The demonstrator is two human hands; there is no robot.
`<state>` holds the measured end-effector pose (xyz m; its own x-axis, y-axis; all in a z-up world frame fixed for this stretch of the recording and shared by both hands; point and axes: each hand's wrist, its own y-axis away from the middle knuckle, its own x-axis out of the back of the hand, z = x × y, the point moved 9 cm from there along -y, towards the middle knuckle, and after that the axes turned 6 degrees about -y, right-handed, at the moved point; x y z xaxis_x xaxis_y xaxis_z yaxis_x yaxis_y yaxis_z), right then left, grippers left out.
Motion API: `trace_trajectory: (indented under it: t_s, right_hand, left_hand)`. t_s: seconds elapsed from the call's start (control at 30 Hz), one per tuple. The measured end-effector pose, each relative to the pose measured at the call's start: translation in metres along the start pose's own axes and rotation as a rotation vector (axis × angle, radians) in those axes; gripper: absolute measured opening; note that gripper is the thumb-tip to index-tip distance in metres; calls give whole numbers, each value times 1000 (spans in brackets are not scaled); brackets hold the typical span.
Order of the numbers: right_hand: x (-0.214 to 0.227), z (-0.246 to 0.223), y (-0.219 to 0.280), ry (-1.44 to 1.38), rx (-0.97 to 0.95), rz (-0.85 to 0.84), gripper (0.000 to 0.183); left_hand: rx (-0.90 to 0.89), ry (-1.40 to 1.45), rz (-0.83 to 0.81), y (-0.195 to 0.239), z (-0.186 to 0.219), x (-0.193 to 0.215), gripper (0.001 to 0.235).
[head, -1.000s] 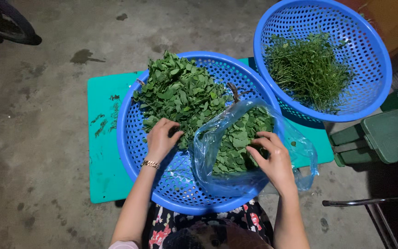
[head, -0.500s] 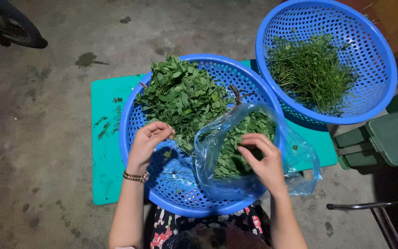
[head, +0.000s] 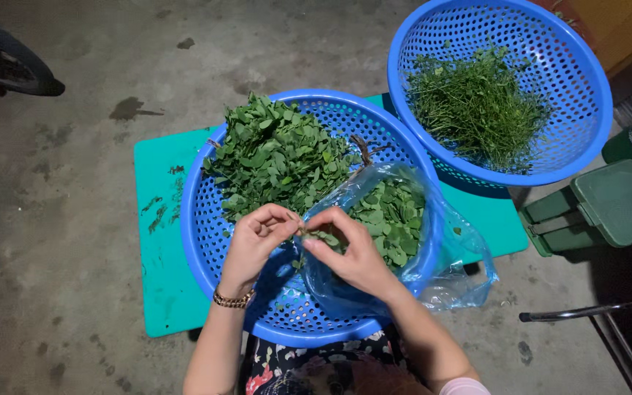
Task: The person picks up bunches of leafy green vegetables from a blue basket, removes the leaves from the stems by hand, and places the leaves into a plastic bag. The stems are discarded into a second blue basket. The process is repeated continuously throughout the clip.
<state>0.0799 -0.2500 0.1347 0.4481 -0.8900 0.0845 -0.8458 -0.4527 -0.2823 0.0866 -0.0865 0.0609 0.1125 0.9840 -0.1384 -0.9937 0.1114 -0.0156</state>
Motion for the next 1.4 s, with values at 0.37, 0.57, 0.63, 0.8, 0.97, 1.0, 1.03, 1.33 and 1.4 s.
trace_trajectory:
  t_s: [0.37, 0.57, 0.63, 0.8, 0.97, 1.0, 1.03, 1.33, 1.4]
  right_hand:
    - [22, 30, 23, 86, -69, 150, 10]
    - [83, 33, 46, 165, -48, 295, 10]
    - [101, 30, 47, 260, -15, 390, 13]
    - [110, 33, 46, 418, -46, 212, 15]
    - [127, 42, 55, 400, -167, 329, 16]
    - [126, 42, 55, 423, -189, 314, 18]
    - [124, 43, 55, 445, -210, 298, 20]
    - [105, 41, 55, 522, -267, 295, 27]
    - [92, 23, 50, 650, -57, 191, 27]
  left_hand:
    - [-127, -32, 253, 4, 2, 25, 12]
    - [-145, -37, 293, 34, 7, 79, 8]
    - [-59, -52, 268, 44, -9, 86, 9]
    - [90, -181, 226, 65, -67, 96, 20]
    - [133, -385, 268, 81, -108, 97, 18]
    - [198, -624, 272, 83, -111, 98, 17]
    - [262, -862, 274, 85, -110, 98, 17]
    - [-45, -1174, 417, 32, -52, 115, 19]
    - [38, -1239, 476, 6, -61, 127, 18]
